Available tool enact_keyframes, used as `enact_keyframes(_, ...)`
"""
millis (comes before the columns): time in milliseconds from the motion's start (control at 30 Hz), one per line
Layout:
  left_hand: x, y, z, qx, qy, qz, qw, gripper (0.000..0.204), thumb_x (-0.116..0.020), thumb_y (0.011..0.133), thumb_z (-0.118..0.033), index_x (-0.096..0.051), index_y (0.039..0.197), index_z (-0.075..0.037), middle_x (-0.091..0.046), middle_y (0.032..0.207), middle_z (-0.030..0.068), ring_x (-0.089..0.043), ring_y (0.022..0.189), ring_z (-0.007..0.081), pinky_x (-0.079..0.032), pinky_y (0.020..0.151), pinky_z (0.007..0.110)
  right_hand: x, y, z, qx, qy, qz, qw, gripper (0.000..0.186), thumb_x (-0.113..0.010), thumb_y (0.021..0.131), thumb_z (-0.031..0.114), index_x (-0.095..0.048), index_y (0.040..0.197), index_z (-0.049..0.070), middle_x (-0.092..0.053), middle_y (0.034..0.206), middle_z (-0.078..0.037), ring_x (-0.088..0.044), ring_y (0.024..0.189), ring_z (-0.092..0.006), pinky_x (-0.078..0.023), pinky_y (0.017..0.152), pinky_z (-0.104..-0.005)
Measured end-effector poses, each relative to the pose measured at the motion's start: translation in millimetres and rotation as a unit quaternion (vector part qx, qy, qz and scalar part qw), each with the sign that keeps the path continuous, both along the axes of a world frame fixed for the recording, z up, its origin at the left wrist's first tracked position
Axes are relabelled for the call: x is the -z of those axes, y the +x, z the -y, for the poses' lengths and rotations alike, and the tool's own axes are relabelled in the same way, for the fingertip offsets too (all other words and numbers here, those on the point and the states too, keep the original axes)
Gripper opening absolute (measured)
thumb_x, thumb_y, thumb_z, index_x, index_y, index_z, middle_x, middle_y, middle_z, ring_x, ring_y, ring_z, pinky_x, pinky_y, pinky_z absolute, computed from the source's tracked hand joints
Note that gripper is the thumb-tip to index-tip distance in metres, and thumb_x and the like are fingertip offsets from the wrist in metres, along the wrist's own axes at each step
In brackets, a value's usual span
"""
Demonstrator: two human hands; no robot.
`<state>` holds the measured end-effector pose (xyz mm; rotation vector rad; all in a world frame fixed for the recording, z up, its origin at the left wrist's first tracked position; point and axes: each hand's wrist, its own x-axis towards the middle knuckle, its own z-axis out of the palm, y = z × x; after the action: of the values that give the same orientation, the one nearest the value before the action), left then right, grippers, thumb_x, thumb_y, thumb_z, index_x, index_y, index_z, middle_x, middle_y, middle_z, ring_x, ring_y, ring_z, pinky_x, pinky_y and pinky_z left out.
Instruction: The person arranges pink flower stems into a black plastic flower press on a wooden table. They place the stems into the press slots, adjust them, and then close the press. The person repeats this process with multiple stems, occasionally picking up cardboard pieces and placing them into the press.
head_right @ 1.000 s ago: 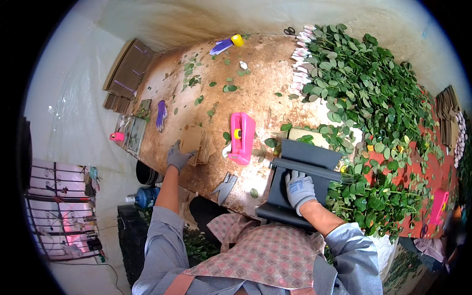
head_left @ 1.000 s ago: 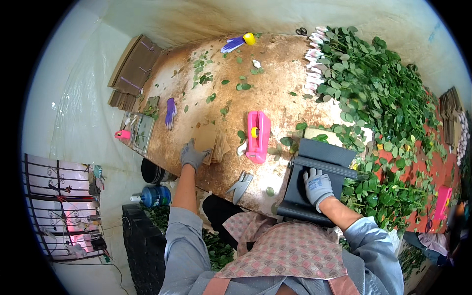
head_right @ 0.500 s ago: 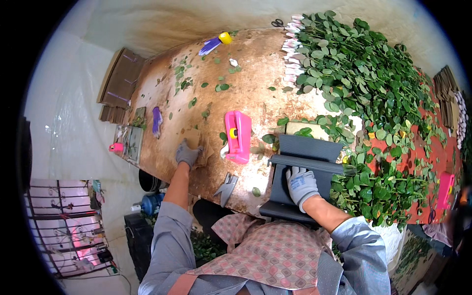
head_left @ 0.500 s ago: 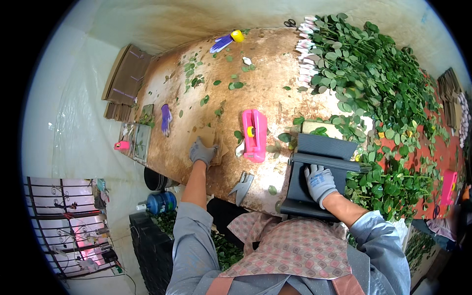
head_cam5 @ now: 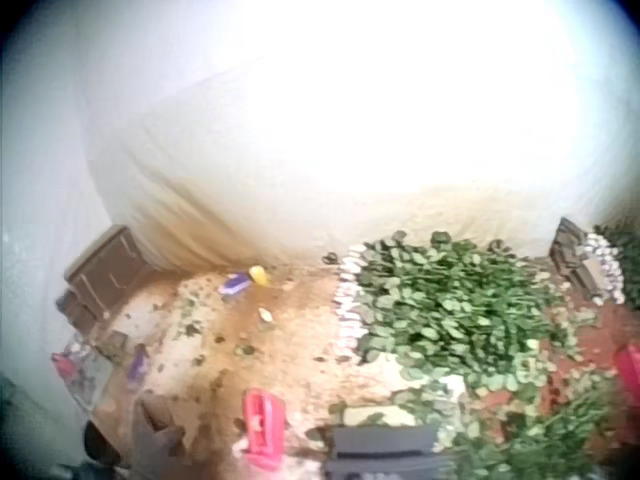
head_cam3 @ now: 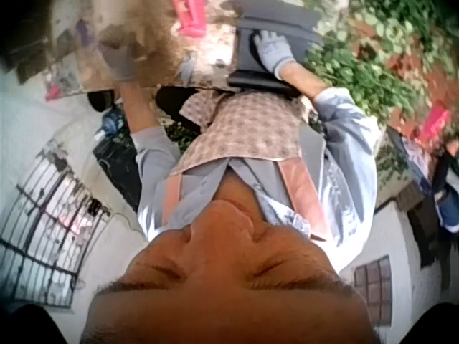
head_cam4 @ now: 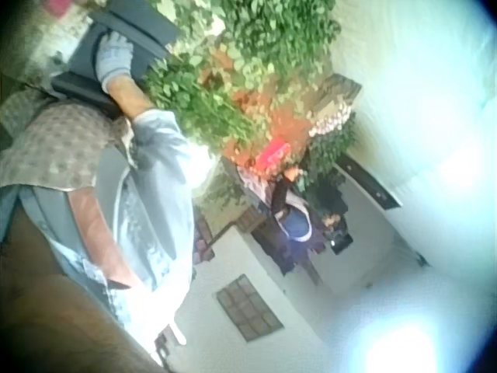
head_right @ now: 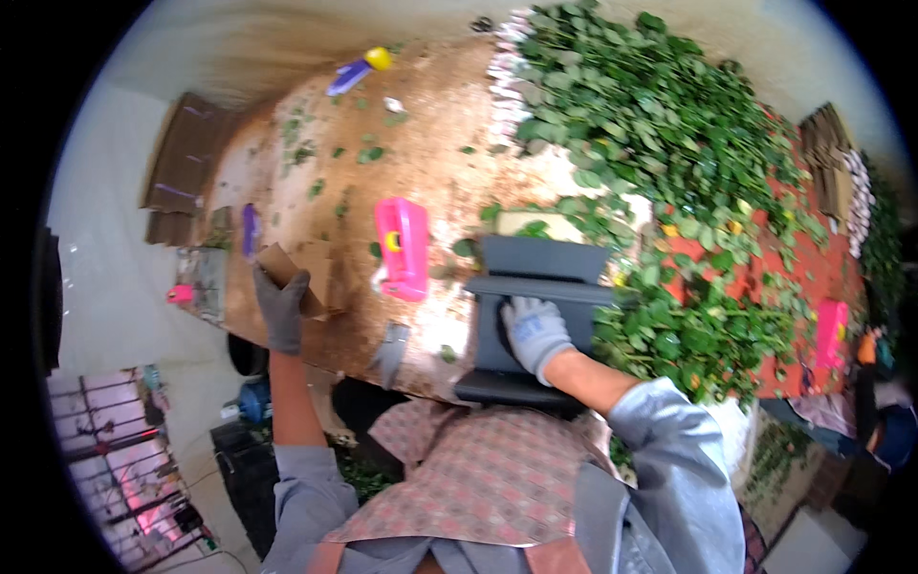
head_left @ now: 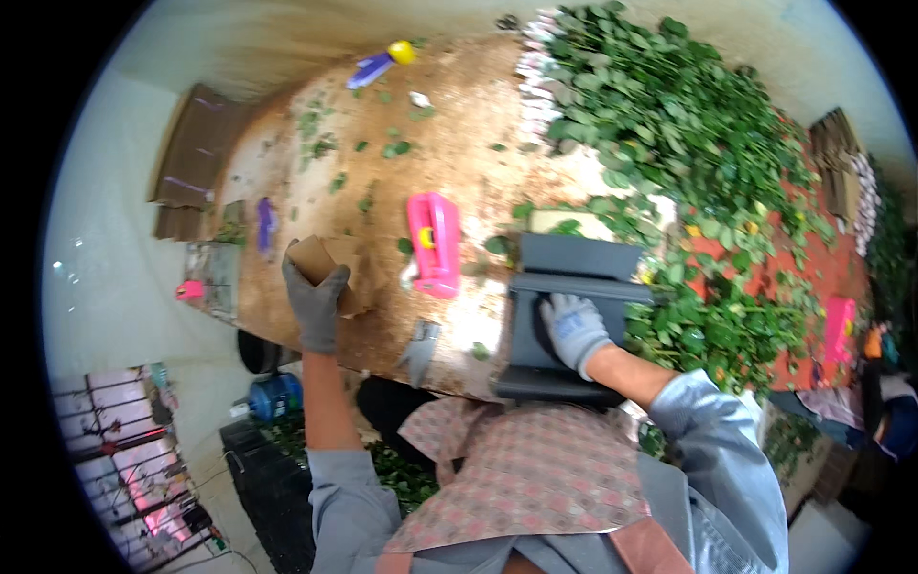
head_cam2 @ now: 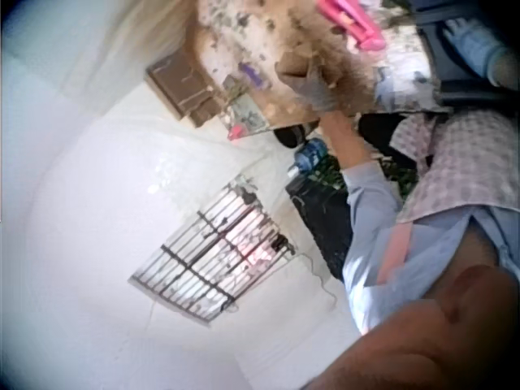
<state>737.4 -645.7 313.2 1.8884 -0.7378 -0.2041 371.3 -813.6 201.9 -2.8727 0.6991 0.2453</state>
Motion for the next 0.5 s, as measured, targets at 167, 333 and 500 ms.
enact_keyframes(167, 27, -156, 36, 0.200, 0.032, -0.279, 0.939, 0.030, -0.074, 0.088, -0.009, -0.063, 0.115, 0.000, -0.068, 0.102, 0.0032, -0.063, 0.093, 0.0129, -0.054, 0.082, 0.030, 8, -13, 4, -0.017, -0.017, 0.030, 0.999, 0.033, -0.051, 0.094, 0.016, -0.061, 0.125, 0.007, -0.061, 0.115, -0.014, -0.061, 0.105, -0.0315, -0.048, 0.080, -0.0442)
enact_keyframes(333, 110, -203, 50, 0.350, 0.077, -0.443, 0.821, 0.025, -0.064, 0.097, -0.013, -0.066, 0.119, -0.001, -0.069, 0.105, 0.0027, -0.062, 0.093, 0.0080, -0.052, 0.084, 0.027, 6, -22, 8, 0.004, 0.053, 0.051, 0.997, 0.040, -0.057, 0.089, 0.021, -0.061, 0.127, 0.008, -0.061, 0.120, -0.014, -0.058, 0.113, -0.0319, -0.045, 0.090, -0.0466)
enact_keyframes(500, 144, -214, 52, 0.333, 0.133, -0.374, 0.855, 0.022, -0.062, 0.096, -0.007, -0.067, 0.114, 0.003, -0.070, 0.105, 0.0040, -0.062, 0.096, 0.0109, -0.050, 0.090, 0.028, 4, -41, 34, -0.033, 0.316, 0.221, 0.922, 0.062, -0.070, 0.076, 0.014, -0.057, 0.136, 0.008, -0.061, 0.126, -0.018, -0.056, 0.119, -0.0407, -0.044, 0.101, -0.0477)
